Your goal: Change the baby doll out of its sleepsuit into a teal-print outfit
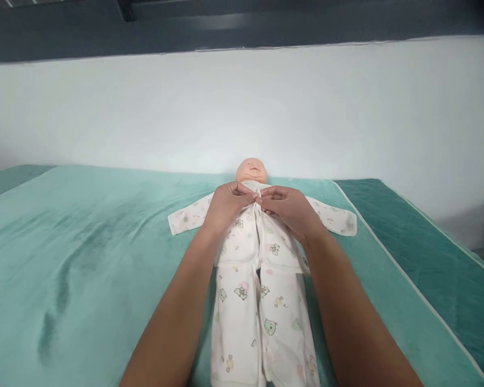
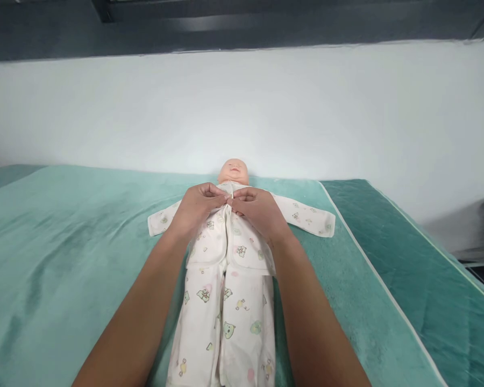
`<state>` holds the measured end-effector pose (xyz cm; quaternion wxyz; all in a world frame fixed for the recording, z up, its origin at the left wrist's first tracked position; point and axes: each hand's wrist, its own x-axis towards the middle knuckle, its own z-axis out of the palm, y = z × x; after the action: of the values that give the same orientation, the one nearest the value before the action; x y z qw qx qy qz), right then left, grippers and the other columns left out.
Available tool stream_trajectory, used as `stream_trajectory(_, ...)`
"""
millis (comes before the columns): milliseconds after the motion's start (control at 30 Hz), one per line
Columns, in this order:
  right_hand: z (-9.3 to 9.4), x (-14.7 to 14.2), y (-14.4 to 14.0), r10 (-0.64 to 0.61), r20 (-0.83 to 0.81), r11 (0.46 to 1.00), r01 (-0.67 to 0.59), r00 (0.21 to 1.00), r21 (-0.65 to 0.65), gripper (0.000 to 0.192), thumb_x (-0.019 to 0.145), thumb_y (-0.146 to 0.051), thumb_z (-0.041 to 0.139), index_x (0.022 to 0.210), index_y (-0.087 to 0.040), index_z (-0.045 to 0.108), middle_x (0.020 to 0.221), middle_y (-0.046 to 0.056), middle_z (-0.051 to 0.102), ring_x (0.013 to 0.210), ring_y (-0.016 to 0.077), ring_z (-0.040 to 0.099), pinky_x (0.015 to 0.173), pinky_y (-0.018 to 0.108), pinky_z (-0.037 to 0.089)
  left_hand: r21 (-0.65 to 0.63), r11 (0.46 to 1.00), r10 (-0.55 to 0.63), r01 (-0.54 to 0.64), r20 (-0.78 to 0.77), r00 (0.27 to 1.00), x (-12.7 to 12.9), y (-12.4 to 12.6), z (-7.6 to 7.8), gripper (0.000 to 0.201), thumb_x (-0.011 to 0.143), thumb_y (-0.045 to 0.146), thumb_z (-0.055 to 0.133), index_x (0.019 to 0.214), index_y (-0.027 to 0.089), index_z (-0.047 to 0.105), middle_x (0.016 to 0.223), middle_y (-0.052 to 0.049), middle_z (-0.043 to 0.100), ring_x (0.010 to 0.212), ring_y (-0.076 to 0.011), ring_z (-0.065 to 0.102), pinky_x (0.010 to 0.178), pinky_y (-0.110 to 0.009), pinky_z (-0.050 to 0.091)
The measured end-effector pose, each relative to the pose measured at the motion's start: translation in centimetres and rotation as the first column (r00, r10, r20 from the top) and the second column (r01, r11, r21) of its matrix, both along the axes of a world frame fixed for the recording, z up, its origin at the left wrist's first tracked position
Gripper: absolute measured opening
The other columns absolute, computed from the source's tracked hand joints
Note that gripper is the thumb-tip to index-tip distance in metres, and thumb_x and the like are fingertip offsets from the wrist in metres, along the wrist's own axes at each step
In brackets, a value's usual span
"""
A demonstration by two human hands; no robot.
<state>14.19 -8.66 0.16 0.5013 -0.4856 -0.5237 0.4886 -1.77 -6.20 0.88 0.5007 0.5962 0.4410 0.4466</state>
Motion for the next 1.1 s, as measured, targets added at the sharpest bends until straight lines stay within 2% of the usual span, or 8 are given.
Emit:
stream_trajectory(133,-0.2,0.1,0.0,-0.011,-0.032,1.0,0.011,0.999,-0.016,0.03,0.063,-0.031,0.079,0.088,-0.016,0.068,0.071,-0.001,0.061,0.065,0.0095,0.053,0.063,0.022,0.042,-0.01,1.0,-0.007,0.007,-0.033,0.999,-0.1,-0.1,0.2,0.015,0.067,0.027,0.07,0.072,0.016,0.062,0.069,-0.001,0.061,0.054,-0.0074,0.048,0.051,-0.022,0.034)
stream_trajectory(367,0.2,0.0,-0.2,-0.013,-0.002,0.999,0.013,1.0,-0.038,0.031,0.065,-0.031,0.077,0.09,-0.015,0.068,0.073,0.0,0.061,0.066,0.0097,0.053,0.064,0.022,0.042,-0.016,1.0,-0.011,0.009,-0.11,0.994,-0.2,-0.4,0.6,0.012,0.069,0.027,0.066,0.073,0.017,0.061,0.063,0.003,0.053,0.052,-0.0061,0.041,0.048,-0.021,0.029)
stream_trajectory(533,0.7,-0.6,-0.5,-0.064,0.146,0.997,0.068,0.987,-0.025,0.029,0.067,-0.03,0.072,0.092,-0.017,0.065,0.075,-0.001,0.062,0.063,0.0098,0.054,0.061,0.023,0.042,0.024,0.997,-0.068,0.071,-0.129,0.989,-0.5,-0.4,0.8,0.008,0.072,0.024,0.062,0.073,0.017,0.059,0.065,0.003,0.054,0.052,-0.0057,0.04,0.051,-0.021,0.03)
stream_trajectory(667,0.8,-1.1,-0.6,-0.095,0.285,0.995,0.101,0.954,-0.006,0.027,0.068,-0.031,0.067,0.092,-0.019,0.063,0.075,-0.001,0.064,0.061,0.0113,0.054,0.055,0.023,0.04,0.043,0.995,-0.08,0.089,-0.177,0.981,-0.6,-0.4,0.8,0.017,0.078,0.033,0.059,0.075,0.017,0.057,0.07,0.0,0.058,0.056,-0.0069,0.044,0.052,-0.022,0.031)
stream_trajectory(833,1.4,-1.6,-0.9,-0.121,0.438,0.993,0.115,0.891,0.039,0.02,0.07,-0.026,0.062,0.09,-0.021,0.064,0.071,-0.002,0.064,0.061,0.0124,0.054,0.056,0.024,0.039,0.044,0.997,-0.054,0.062,-0.171,0.984,-0.1,-0.5,0.6,0.017,0.075,0.029,0.061,0.088,0.019,0.057,0.079,-0.001,0.061,0.067,-0.0109,0.055,0.058,-0.022,0.038)
stream_trajectory(1000,1.6,-1.8,-1.4,-0.123,0.519,0.992,0.098,0.846,0.075,0.023,0.073,-0.023,0.058,0.096,-0.022,0.06,0.079,-0.001,0.065,0.067,0.0137,0.057,0.06,0.025,0.039,0.044,0.998,-0.044,0.051,-0.153,0.987,0.1,-0.4,0.3,0.015,0.073,0.023,0.058,0.088,0.019,0.057,0.079,0.0,0.06,0.067,-0.0108,0.055,0.058,-0.022,0.04)
stream_trajectory(1100,2.0,-2.0,-2.2,-0.124,0.616,0.992,0.08,0.778,0.099,0.022,0.076,-0.024,0.057,0.097,-0.021,0.054,0.083,0.0,0.064,0.073,0.0156,0.057,0.06,0.025,0.037,0.055,0.997,-0.046,0.058,-0.197,0.979,-0.2,-0.2,0.3,0.013,0.072,0.022,0.056,0.085,0.019,0.058,0.075,0.0,0.058,0.064,-0.0102,0.053,0.057,-0.022,0.039)
